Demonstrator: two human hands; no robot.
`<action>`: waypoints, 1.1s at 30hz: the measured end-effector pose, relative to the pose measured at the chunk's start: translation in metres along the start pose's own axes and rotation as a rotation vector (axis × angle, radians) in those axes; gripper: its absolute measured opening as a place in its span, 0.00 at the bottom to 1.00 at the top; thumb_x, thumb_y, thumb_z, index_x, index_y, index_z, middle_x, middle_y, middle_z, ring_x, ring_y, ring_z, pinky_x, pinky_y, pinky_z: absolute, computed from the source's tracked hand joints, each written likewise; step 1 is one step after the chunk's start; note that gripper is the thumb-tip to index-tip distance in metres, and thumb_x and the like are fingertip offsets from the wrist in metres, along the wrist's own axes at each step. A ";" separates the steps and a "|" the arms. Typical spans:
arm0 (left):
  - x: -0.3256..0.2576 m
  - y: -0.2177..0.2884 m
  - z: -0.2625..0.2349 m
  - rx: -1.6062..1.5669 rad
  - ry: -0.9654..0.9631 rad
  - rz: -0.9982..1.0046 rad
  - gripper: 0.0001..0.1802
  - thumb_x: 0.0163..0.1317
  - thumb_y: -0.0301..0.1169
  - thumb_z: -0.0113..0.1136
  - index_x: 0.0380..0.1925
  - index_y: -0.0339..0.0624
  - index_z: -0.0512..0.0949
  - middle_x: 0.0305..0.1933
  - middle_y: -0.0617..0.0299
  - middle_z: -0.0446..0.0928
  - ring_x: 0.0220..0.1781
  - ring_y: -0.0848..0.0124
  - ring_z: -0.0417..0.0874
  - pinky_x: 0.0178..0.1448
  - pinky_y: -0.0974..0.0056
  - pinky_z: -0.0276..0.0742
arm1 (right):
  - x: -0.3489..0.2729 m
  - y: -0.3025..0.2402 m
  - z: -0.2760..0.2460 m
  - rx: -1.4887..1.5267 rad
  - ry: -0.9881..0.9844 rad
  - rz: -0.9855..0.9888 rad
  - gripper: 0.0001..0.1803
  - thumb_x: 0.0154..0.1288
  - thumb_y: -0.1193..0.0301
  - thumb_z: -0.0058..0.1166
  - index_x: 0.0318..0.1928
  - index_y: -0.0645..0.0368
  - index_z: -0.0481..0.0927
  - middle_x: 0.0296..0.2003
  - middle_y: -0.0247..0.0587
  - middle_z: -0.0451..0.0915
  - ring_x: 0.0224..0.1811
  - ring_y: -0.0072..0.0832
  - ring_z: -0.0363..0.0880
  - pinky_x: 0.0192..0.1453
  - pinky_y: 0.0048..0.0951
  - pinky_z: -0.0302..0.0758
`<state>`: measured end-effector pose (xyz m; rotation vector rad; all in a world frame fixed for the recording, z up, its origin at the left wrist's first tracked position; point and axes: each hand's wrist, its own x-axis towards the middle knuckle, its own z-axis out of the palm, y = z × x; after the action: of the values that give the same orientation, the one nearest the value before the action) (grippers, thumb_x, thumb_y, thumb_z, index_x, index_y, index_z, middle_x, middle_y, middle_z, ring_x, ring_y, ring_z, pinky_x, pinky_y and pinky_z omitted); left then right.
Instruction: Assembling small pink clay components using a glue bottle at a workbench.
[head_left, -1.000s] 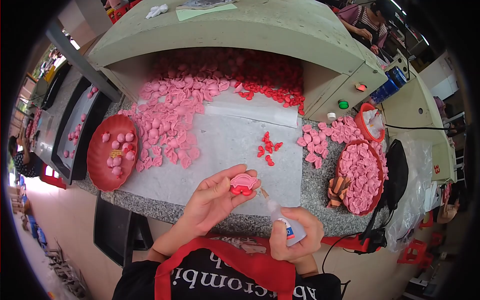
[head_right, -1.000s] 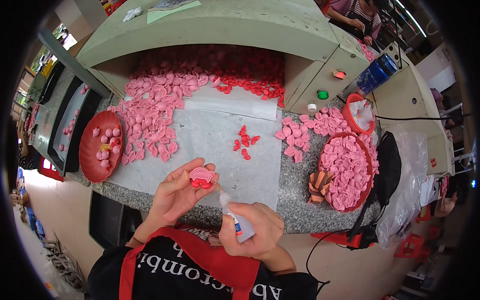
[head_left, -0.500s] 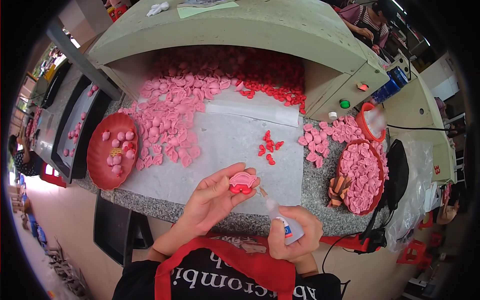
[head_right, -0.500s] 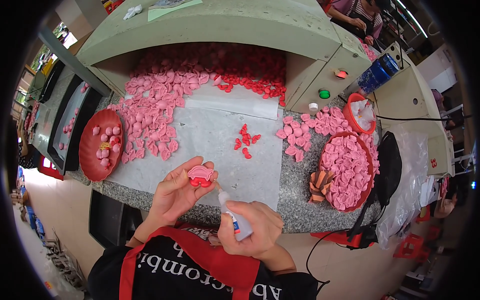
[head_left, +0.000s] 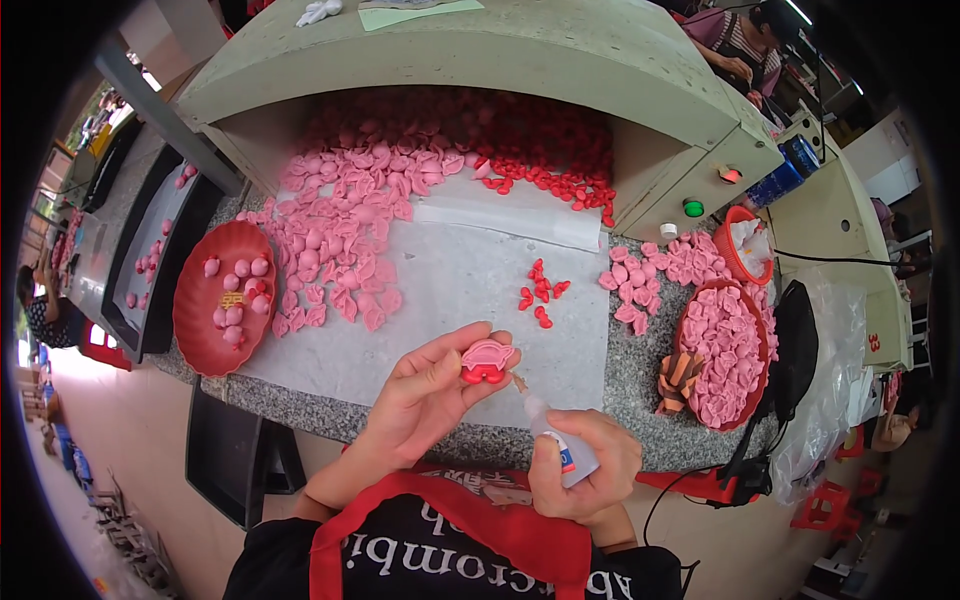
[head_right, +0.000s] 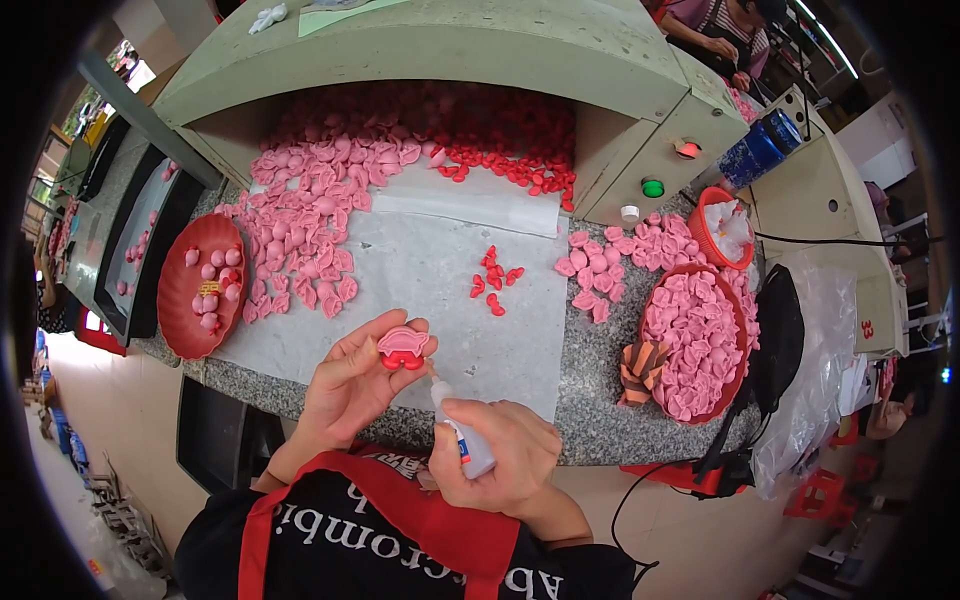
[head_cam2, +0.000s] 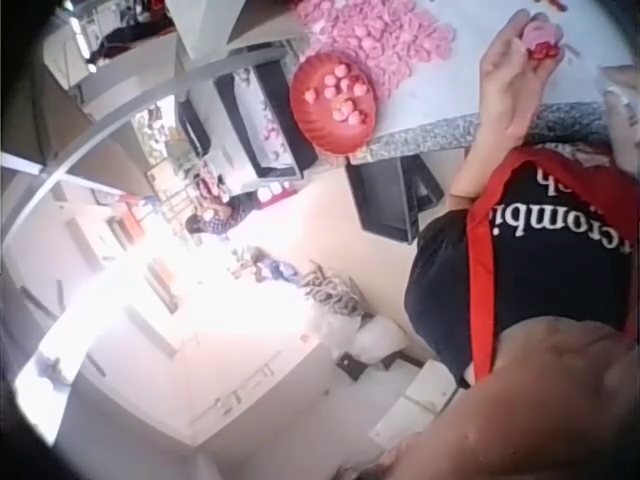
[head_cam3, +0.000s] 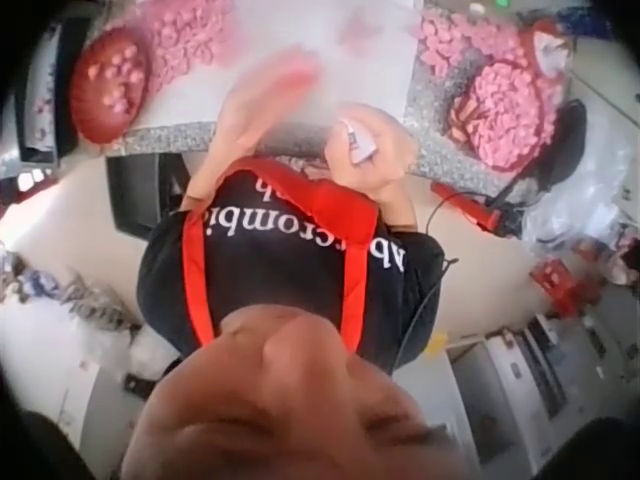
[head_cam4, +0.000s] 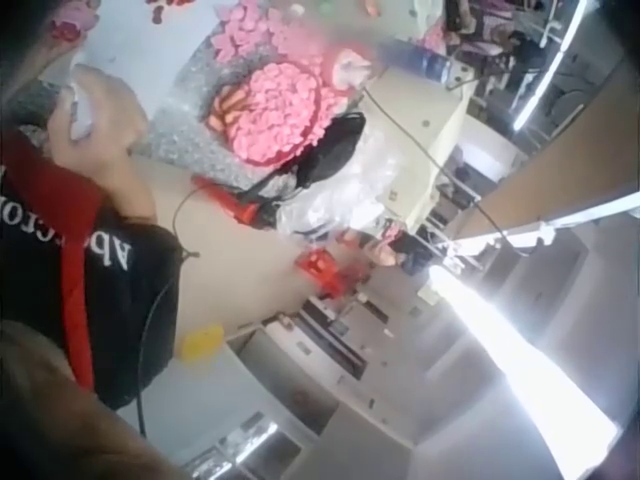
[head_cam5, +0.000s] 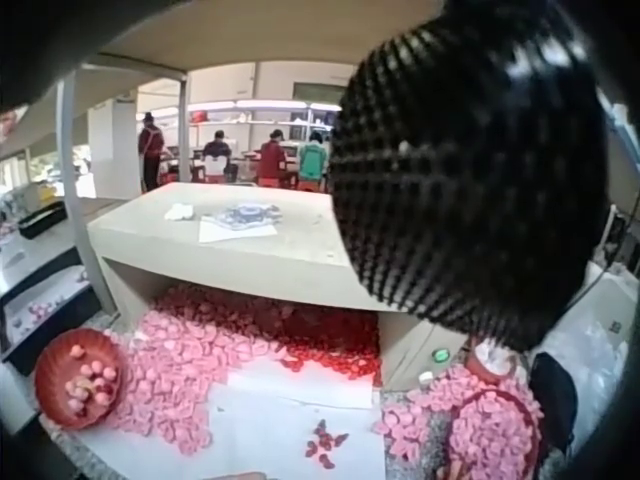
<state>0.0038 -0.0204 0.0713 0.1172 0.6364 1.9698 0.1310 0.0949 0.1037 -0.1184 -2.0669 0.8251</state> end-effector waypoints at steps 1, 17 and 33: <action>0.000 0.000 0.000 -0.001 0.000 0.000 0.22 0.60 0.30 0.51 0.54 0.35 0.65 0.56 0.46 0.65 0.59 0.53 0.66 0.61 0.53 0.65 | 0.000 0.000 0.000 -0.004 0.000 0.000 0.15 0.40 0.78 0.56 0.34 0.64 0.73 0.24 0.40 0.78 0.13 0.28 0.72 0.17 0.23 0.69; 0.001 0.001 0.002 -0.024 0.020 -0.014 0.22 0.60 0.30 0.50 0.54 0.34 0.64 0.57 0.46 0.64 0.59 0.53 0.66 0.61 0.53 0.65 | -0.002 -0.002 0.001 0.003 0.035 0.020 0.14 0.39 0.77 0.56 0.32 0.64 0.74 0.22 0.39 0.78 0.12 0.26 0.71 0.17 0.22 0.68; 0.000 0.001 0.004 -0.012 0.017 -0.019 0.22 0.61 0.32 0.49 0.54 0.34 0.63 0.56 0.47 0.65 0.59 0.55 0.66 0.61 0.55 0.65 | -0.006 -0.002 -0.001 0.039 0.041 0.038 0.14 0.38 0.77 0.57 0.32 0.64 0.75 0.19 0.39 0.76 0.12 0.26 0.70 0.16 0.21 0.67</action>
<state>0.0043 -0.0190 0.0757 0.0876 0.6346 1.9579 0.1364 0.0914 0.1012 -0.1529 -2.0145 0.8789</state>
